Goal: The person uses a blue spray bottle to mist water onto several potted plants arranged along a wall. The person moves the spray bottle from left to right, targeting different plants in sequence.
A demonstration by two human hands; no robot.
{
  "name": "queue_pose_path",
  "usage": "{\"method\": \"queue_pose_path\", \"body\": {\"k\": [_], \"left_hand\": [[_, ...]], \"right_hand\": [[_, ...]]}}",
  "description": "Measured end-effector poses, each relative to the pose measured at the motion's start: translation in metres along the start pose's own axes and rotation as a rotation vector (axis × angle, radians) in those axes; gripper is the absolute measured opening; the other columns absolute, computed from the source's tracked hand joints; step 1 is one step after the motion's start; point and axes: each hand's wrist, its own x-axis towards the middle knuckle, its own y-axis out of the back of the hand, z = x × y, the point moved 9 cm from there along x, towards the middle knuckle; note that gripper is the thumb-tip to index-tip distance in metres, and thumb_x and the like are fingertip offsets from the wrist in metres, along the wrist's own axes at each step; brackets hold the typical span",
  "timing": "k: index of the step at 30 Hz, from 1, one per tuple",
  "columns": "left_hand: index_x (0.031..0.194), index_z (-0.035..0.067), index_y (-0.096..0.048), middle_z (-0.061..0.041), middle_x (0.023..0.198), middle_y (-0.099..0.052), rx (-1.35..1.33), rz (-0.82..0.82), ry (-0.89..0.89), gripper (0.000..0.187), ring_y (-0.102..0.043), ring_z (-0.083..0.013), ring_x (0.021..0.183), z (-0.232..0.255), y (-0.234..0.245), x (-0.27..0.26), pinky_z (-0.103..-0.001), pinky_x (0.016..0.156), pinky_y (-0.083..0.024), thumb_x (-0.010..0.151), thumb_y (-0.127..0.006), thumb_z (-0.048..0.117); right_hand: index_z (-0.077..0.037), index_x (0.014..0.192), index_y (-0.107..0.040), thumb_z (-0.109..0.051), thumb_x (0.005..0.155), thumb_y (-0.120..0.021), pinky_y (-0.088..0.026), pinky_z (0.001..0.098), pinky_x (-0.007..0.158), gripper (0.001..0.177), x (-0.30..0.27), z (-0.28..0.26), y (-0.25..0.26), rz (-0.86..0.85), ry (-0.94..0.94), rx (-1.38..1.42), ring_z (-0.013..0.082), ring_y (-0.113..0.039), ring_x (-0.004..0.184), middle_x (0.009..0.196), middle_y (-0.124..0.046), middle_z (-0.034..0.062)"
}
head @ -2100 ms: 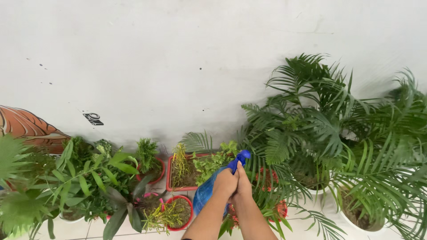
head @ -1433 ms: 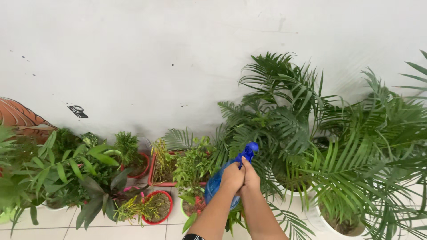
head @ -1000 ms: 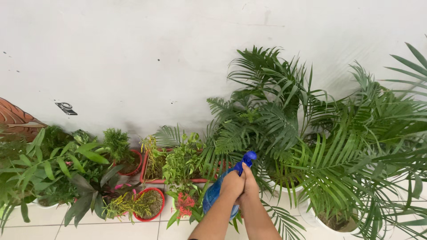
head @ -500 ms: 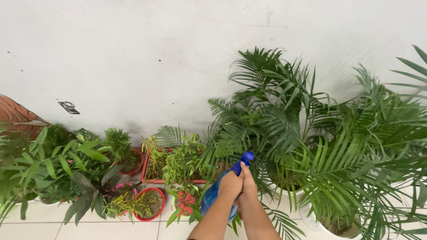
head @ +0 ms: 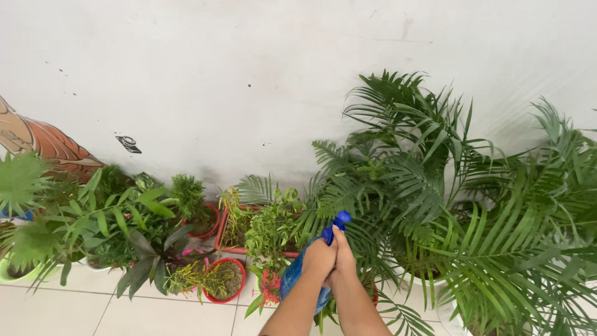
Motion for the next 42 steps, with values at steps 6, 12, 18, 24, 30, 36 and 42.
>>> {"method": "queue_pose_path", "body": {"k": [6, 12, 18, 24, 30, 36, 42], "left_hand": [[0.121, 0.005, -0.067, -0.026, 0.123, -0.067, 0.032, 0.000, -0.006, 0.056, -0.063, -0.0423, 0.119, -0.013, 0.000, 0.017, -0.049, 0.099, -0.049, 0.095, -0.051, 0.052], [0.120, 0.004, -0.068, -0.025, 0.122, -0.068, 0.031, -0.004, -0.018, 0.055, -0.064, -0.0412, 0.118, -0.011, 0.007, 0.012, -0.048, 0.099, -0.050, 0.096, -0.051, 0.050], [0.121, 0.004, -0.068, -0.026, 0.120, -0.068, -0.028, 0.018, 0.018, 0.059, -0.064, -0.0405, 0.118, -0.006, 0.018, 0.001, -0.046, 0.100, -0.050, 0.095, -0.054, 0.055], [0.119, 0.005, -0.069, -0.026, 0.119, -0.069, -0.017, 0.039, -0.063, 0.051, -0.065, -0.0421, 0.115, -0.015, 0.005, 0.019, -0.048, 0.097, -0.051, 0.094, -0.054, 0.047], [0.119, 0.005, -0.068, -0.027, 0.119, -0.069, -0.029, 0.005, -0.028, 0.056, -0.064, -0.0421, 0.116, -0.008, 0.009, 0.006, -0.047, 0.099, -0.050, 0.096, -0.052, 0.052], [0.118, 0.003, -0.068, -0.027, 0.119, -0.069, -0.043, -0.011, 0.004, 0.060, -0.065, -0.0412, 0.116, 0.000, 0.012, -0.007, -0.046, 0.099, -0.050, 0.097, -0.052, 0.056], [0.123, 0.006, -0.066, -0.025, 0.122, -0.067, 0.009, 0.005, -0.074, 0.049, -0.063, -0.0424, 0.118, -0.004, 0.000, 0.009, -0.048, 0.099, -0.050, 0.096, -0.052, 0.045]], "right_hand": [[-0.021, 0.109, -0.069, -0.062, 0.076, -0.073, -0.044, 0.0564, 0.084, 0.053, 0.005, 0.010, 0.008, 0.129, -0.103, -0.159, 0.0308, -0.064, 0.096, 0.112, -0.072, 0.0110], [-0.015, 0.107, -0.070, -0.061, 0.076, -0.075, -0.049, 0.0577, 0.084, 0.056, 0.024, 0.015, 0.001, 0.030, -0.090, -0.117, 0.0334, -0.066, 0.096, 0.110, -0.072, 0.0155], [-0.016, 0.103, -0.070, -0.063, 0.075, -0.074, -0.052, 0.0529, 0.078, 0.055, 0.013, 0.008, -0.008, 0.018, 0.028, -0.060, 0.0309, -0.066, 0.091, 0.104, -0.072, 0.0133], [-0.016, 0.101, -0.069, -0.053, 0.074, -0.081, -0.051, 0.0539, 0.078, 0.047, 0.024, 0.007, 0.000, 0.049, 0.006, -0.079, 0.0309, -0.065, 0.090, 0.106, -0.070, 0.0127], [-0.017, 0.106, -0.069, -0.056, 0.075, -0.079, -0.048, 0.0548, 0.078, 0.051, 0.004, 0.007, 0.004, 0.165, -0.022, -0.088, 0.0301, -0.064, 0.090, 0.108, -0.071, 0.0128], [-0.020, 0.108, -0.067, -0.055, 0.073, -0.082, -0.052, 0.0546, 0.082, 0.052, 0.008, 0.001, 0.000, 0.025, 0.068, 0.022, 0.0314, -0.065, 0.094, 0.109, -0.070, 0.0127], [-0.019, 0.106, -0.067, -0.052, 0.075, -0.081, -0.048, 0.0567, 0.081, 0.047, 0.022, 0.003, 0.014, 0.084, 0.001, -0.052, 0.0305, -0.065, 0.093, 0.107, -0.071, 0.0100]]}}
